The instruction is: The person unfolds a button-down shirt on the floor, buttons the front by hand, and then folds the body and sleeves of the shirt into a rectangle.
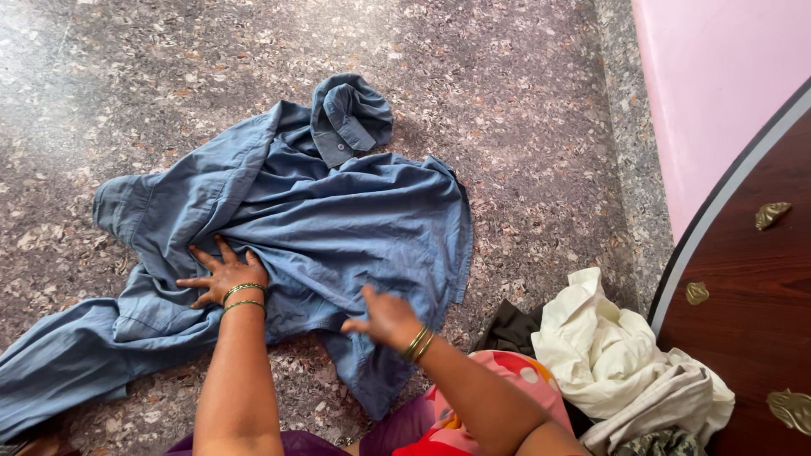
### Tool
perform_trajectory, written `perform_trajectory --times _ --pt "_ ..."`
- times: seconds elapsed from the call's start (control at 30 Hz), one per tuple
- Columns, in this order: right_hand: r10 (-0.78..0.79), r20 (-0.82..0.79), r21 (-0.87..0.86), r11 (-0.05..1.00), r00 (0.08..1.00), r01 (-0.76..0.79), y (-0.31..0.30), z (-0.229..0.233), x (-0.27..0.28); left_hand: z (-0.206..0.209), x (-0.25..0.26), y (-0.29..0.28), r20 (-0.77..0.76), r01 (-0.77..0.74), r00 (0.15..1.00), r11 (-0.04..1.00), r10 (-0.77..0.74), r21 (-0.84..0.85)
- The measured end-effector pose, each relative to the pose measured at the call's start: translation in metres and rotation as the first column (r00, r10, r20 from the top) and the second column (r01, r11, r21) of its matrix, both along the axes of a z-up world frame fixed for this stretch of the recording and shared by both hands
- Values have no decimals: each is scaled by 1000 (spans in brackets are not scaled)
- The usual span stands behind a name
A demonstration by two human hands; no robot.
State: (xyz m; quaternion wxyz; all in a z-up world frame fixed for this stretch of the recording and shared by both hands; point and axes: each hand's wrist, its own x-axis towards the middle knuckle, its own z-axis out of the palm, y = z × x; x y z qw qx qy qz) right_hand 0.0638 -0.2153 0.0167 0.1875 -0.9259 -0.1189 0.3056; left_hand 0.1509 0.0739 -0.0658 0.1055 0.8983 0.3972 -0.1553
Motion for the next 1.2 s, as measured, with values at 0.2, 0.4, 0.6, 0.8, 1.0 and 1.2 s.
perform_trajectory --times 0.2,0.4,0.6,0.8,1.0,1.2 --pt "218 10 -84 973 976 -217 15 -48 -26 1 3 0 -13 -17 1000 1000 17 -1" --pt "-55 134 -202 976 989 82 -32 -62 28 8 -13 -8 -34 13 999 1000 -13 -6" --pt "-465 251 -199 834 849 515 -96 -12 67 20 -37 -38 -55 59 997 997 -62 -44" --pt "-574 547 16 735 609 678 -189 19 49 36 -56 -51 -189 164 963 972 -195 -167" --pt "-433 196 -319 821 880 474 -283 -11 32 59 -72 -57 -375 190 883 945 -282 -266" --pt "-567 314 270 822 761 501 -270 -54 57 73 -100 -19 60 328 944 917 -324 -226"
